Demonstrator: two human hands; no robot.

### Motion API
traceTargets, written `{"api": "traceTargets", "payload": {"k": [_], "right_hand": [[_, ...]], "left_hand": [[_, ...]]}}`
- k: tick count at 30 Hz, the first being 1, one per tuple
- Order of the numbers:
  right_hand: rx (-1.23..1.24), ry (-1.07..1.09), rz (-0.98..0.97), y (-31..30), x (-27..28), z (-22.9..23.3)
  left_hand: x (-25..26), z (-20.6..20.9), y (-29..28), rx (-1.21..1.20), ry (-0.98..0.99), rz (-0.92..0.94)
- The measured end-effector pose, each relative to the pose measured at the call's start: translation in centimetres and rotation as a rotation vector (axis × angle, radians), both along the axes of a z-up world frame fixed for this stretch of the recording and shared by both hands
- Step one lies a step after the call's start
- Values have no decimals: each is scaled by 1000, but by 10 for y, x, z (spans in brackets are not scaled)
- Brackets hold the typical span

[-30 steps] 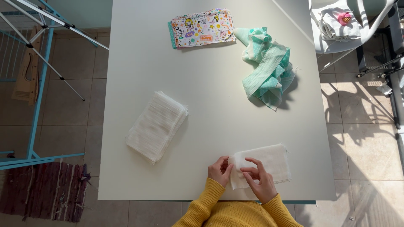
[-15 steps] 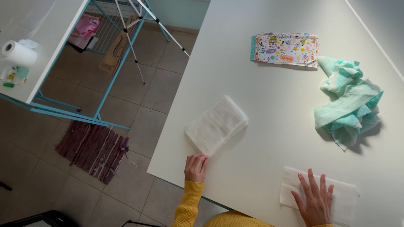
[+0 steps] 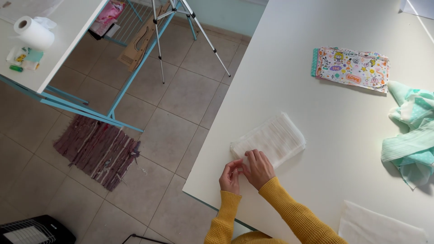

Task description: Cutting strips of white fabric using scissors on a work table.

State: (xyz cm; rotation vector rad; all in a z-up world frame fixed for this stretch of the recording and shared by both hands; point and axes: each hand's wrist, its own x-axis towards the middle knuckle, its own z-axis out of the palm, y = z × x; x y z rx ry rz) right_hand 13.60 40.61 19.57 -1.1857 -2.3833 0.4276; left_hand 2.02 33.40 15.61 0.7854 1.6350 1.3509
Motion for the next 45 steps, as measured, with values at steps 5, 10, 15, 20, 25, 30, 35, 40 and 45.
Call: {"api": "traceTargets", "payload": {"k": [5, 10, 15, 20, 25, 30, 35, 40, 45], "right_hand": [[-80, -92, -58, 4, -18, 11], [-114, -146, -124, 10, -11, -2], [-413, 111, -230, 29, 7, 2], [-627, 178, -235, 48, 23, 6], [-857, 205, -310, 51, 30, 8], [-906, 305, -315, 53, 34, 2], [-919, 307, -305, 51, 36, 2], [-923, 421, -293, 47, 33, 8], [-775, 376, -203, 38, 33, -1]], "left_hand": [[-18, -12, 6, 14, -71, 80], [-24, -13, 11, 98, -150, 53], [-20, -13, 16, 40, -163, 35], [-16, -5, 29, 1, -169, 7], [-13, 34, 43, -211, -167, -85], [-8, 27, 44, -116, -8, -34], [-2, 4, 35, 9, 332, 27], [-3, 11, 35, -3, 171, -36], [-2, 7, 37, -38, 223, -48]]}}
